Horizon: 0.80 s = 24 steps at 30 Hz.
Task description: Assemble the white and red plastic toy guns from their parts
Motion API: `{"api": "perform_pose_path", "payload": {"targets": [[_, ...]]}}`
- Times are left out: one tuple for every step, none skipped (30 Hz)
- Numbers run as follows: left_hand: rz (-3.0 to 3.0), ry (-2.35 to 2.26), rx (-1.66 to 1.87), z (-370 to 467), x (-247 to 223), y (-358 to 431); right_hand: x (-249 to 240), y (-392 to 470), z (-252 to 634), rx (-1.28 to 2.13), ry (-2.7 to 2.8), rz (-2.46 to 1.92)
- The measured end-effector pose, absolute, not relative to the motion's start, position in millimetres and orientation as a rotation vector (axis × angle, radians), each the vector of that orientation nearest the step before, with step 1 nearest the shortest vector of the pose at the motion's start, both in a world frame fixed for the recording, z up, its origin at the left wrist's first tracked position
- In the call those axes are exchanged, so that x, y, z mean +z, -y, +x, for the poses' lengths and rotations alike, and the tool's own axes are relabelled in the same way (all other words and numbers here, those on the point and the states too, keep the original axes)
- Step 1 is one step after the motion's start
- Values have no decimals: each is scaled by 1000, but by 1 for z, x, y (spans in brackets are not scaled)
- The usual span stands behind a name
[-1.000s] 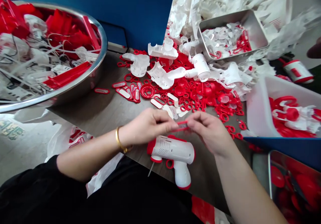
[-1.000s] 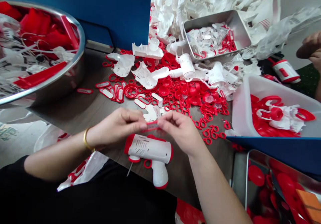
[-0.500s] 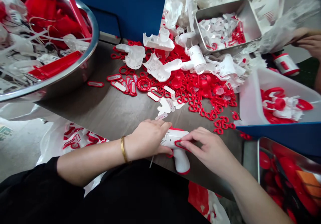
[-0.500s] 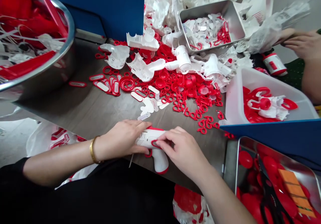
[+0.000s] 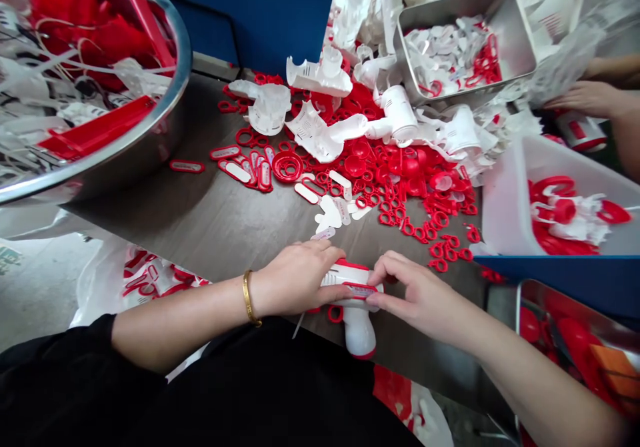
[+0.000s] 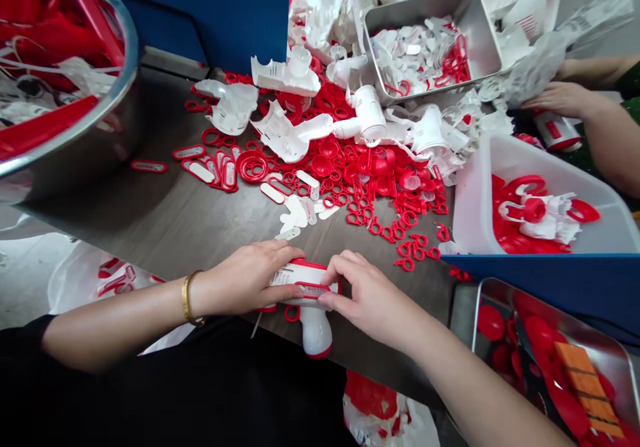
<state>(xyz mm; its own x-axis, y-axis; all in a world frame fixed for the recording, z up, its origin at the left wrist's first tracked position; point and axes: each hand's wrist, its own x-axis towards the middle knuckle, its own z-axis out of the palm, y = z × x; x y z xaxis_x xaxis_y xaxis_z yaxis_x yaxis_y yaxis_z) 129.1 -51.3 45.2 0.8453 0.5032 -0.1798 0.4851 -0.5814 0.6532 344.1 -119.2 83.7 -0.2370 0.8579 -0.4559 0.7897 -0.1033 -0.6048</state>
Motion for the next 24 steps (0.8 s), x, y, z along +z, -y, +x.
{"api": "perform_pose_path", "payload": {"targets": [[2298,-714,29,130,45,51,84,115,344,1310,2076,-1912],[2308,-717,25,130,45,51,85,108,344,1353,2120,-1933],[2318,-718,17,131,45,51,86,100,343,1394,2169,-1949],[2325,-718,8,131,45,51,87,91,343,1429,2216,-1968],[2332,-715,0,132,45,51,87,82,343,1470,2255,-1988],[2339,-712,1,131,44,51,87,74,344,1520,2283,-2003],[2348,-710,13,130,43,51,85,69,346,1573,2292,-2011],[2355,-712,36,129,42,51,84,68,348,1624,2275,-2004],[2352,-718,76,127,40,52,81,70,350,1666,2222,-1969],[2325,-734,139,124,39,54,78,75,350,1696,2121,-1898],[2266,-745,216,121,37,56,75,83,349,1700,1988,-1798],[2185,-747,291,118,36,59,71,93,347,1675,1815,-1681],[2103,-722,342,115,34,62,66,104,344,1655,1630,-1555],[2047,-668,364,113,34,64,62,114,340,1605,1504,-1459],[2040,-606,351,111,33,66,58,122,337,1560,1452,-1427],[2075,-546,310,108,34,65,55,129,334,1518,1458,-1443],[2131,-505,256,104,34,62,53,132,333,1467,1522,-1503],[2190,-517,221,99,35,56,52,134,334,1417,1625,-1584],[2244,-595,223,92,37,46,51,132,336,1363,1749,-1660],[2287,-735,258,83,38,33,52,129,340,1303,1878,-1713],[2315,-930,321,72,39,18,52,125,344,1252,1997,-1740],[2359,-1156,401,62,39,2,53,121,348,1218,2099,-1745],[2391,-1354,448,51,38,-13,55,116,352,1191,2176,-1743],[2397,-1494,456,43,36,-28,56,112,354,1165,2227,-1746]]}}
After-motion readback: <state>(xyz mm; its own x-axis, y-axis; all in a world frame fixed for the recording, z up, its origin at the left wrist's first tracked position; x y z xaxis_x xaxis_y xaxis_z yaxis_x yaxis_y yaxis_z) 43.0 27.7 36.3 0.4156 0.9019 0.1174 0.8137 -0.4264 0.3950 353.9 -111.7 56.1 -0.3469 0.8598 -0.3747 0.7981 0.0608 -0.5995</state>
